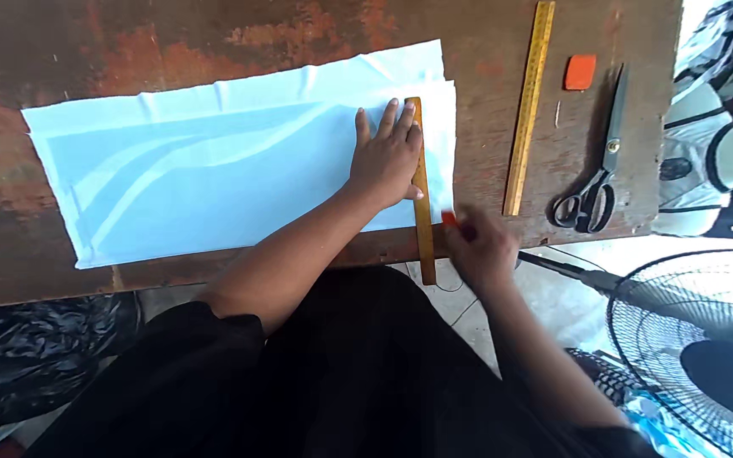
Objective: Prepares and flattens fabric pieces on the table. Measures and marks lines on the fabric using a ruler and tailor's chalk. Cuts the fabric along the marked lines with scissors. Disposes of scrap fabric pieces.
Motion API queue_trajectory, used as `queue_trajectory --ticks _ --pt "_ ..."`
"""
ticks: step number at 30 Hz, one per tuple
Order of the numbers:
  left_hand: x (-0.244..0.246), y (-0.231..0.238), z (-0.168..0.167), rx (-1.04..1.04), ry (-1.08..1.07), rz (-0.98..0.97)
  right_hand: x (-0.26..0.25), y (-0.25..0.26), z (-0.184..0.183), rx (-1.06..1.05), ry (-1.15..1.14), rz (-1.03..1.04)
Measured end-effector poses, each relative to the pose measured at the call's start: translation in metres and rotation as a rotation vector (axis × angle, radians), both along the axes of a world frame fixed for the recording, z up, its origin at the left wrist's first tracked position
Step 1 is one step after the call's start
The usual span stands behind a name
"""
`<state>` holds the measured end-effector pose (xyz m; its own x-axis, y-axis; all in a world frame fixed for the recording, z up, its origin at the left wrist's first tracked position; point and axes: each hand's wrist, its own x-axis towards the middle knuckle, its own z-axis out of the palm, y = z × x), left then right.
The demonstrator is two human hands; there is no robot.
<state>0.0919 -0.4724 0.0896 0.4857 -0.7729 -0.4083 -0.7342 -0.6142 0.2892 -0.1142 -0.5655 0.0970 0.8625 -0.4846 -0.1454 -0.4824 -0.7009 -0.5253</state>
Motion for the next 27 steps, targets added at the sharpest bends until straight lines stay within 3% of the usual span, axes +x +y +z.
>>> queue_trajectory --ticks 5,8,19,27 --pt "0.000 -0.001 0.002 0.015 -0.006 0.011 0.116 -0.070 -0.025 -0.061 -0.334 0.262" --pt "-0.001 -0.002 0.004 0.037 -0.015 0.017 0.151 -0.090 -0.044 -0.086 -0.317 0.404" --pt "-0.003 -0.003 0.007 0.053 0.004 0.048 0.152 -0.089 -0.065 -0.195 -0.400 0.422" --pt "0.001 -0.001 0.004 0.018 0.005 0.014 0.154 -0.084 -0.048 -0.262 -0.270 0.475"
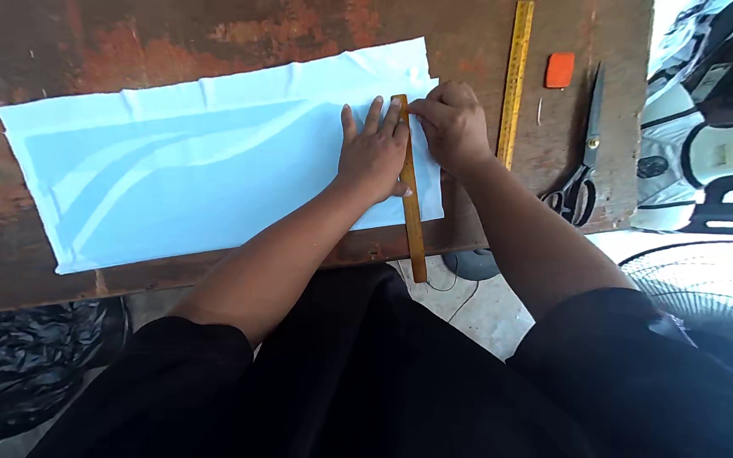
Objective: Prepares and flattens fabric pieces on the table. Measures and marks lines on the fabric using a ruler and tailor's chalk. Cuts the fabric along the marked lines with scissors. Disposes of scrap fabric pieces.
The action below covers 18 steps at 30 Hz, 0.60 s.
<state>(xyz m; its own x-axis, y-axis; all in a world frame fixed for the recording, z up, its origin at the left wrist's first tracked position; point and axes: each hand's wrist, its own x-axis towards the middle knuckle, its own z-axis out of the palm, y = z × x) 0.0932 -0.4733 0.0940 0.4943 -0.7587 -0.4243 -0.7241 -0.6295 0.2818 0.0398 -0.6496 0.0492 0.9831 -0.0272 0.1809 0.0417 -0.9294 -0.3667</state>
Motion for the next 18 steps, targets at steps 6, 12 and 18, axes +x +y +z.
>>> queue_trajectory --ticks 6,12,18 --pt "0.002 0.003 -0.001 -0.022 -0.006 -0.046 0.009 0.031 0.093 -0.335 0.099 -0.139" --pt "0.007 0.005 -0.004 -0.057 -0.034 -0.106 -0.099 0.070 0.097 -0.029 0.153 -0.429" --pt "0.007 0.004 -0.006 -0.048 -0.067 -0.088 -0.219 0.149 0.035 0.721 0.297 -0.856"
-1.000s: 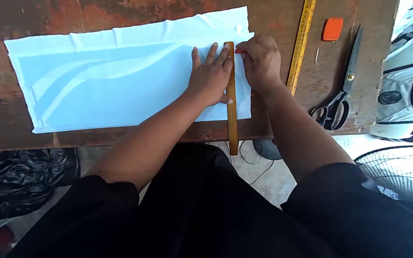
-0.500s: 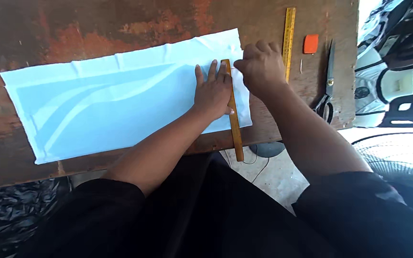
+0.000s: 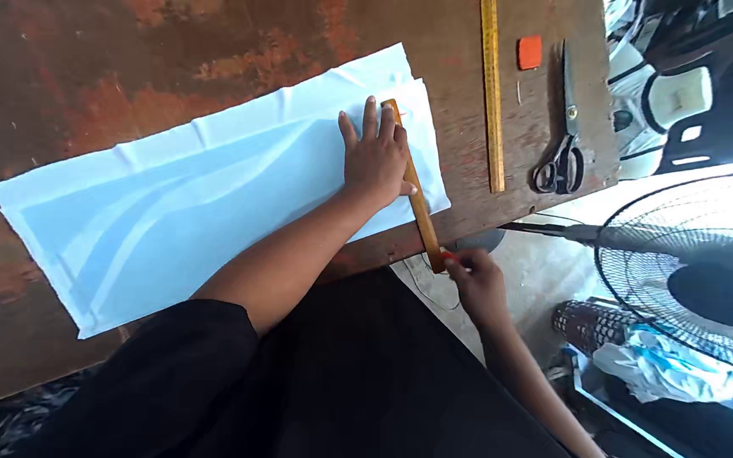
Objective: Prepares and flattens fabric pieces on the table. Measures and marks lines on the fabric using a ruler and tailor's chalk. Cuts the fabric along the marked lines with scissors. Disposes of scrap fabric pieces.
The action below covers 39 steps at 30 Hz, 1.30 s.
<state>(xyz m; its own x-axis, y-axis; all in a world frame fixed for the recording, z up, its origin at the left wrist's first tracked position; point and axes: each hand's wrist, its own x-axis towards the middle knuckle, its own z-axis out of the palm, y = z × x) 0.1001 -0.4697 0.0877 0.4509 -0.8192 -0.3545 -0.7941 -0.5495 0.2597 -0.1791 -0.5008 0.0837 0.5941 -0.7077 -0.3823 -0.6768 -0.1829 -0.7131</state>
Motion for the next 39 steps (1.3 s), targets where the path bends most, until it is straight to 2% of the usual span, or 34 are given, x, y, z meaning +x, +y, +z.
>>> queue_trajectory --ticks 3,6,9,16,21,39 --pt "-0.001 0.004 -0.001 -0.052 -0.014 -0.002 -0.015 0.017 -0.013 0.345 -0.181 -0.168" --pt "-0.015 0.019 -0.004 -0.083 -0.007 -0.036 -0.031 0.019 -0.016 0.488 -0.256 -0.140" --pt "-0.039 0.034 -0.011 -0.101 -0.020 -0.052 -0.052 0.014 -0.021 0.513 -0.285 -0.024" --pt "-0.082 0.047 -0.021 -0.123 -0.034 0.007 -0.088 0.004 -0.029 0.549 -0.310 0.103" --pt "-0.089 0.049 -0.022 -0.070 -0.037 0.013 -0.095 0.001 -0.034 0.568 -0.336 0.147" --pt "-0.107 0.055 -0.031 -0.138 -0.039 0.044 -0.105 -0.006 -0.036 0.549 -0.324 0.290"
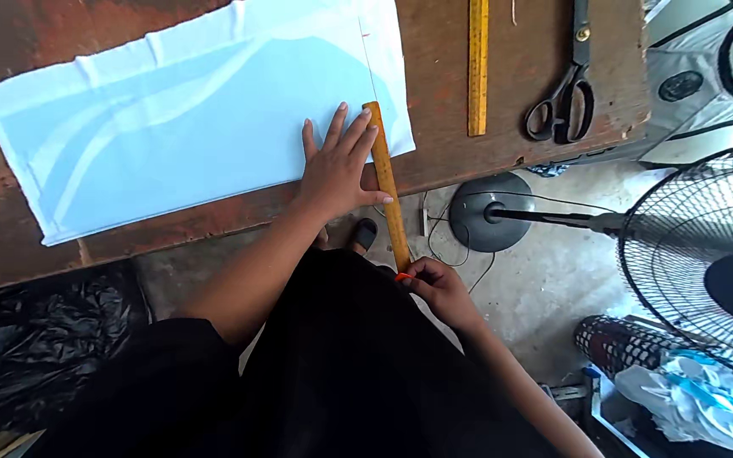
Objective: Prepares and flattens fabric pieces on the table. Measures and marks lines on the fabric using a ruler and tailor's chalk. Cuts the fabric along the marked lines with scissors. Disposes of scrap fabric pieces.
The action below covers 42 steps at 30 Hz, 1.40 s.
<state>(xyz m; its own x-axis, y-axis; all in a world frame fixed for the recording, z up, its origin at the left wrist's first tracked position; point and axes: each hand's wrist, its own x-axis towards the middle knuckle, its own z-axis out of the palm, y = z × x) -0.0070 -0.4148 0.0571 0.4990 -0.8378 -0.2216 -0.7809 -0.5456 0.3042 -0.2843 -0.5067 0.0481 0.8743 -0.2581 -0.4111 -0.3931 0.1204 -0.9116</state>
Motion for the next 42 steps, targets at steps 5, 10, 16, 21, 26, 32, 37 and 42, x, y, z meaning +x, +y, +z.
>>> queue_trajectory --ticks 5,10,16,21,26,32,37,42 --pt "-0.003 0.002 -0.008 -0.034 -0.025 0.007 -0.003 -0.003 0.000 -0.013 0.008 0.018" --pt "-0.003 0.003 -0.010 -0.046 -0.023 0.012 -0.002 -0.007 0.001 -0.017 -0.009 0.033" --pt "-0.003 0.002 -0.010 -0.055 -0.024 0.025 0.004 -0.022 -0.002 -0.082 -0.042 -0.033" --pt "-0.001 0.000 -0.004 -0.048 -0.008 0.013 0.069 -0.071 0.019 -0.438 -0.123 -0.061" --pt "-0.001 -0.010 0.012 0.035 0.024 0.020 0.188 -0.113 0.016 -0.915 -0.356 0.075" --pt "0.000 -0.015 0.017 0.102 0.028 0.032 0.248 -0.127 -0.004 -1.093 -0.423 0.314" --pt "0.000 -0.017 0.022 0.130 0.055 0.027 0.244 -0.125 -0.015 -1.163 -0.468 0.314" --pt "0.000 -0.018 0.021 0.120 0.056 0.028 0.244 -0.125 -0.016 -1.190 -0.473 0.326"
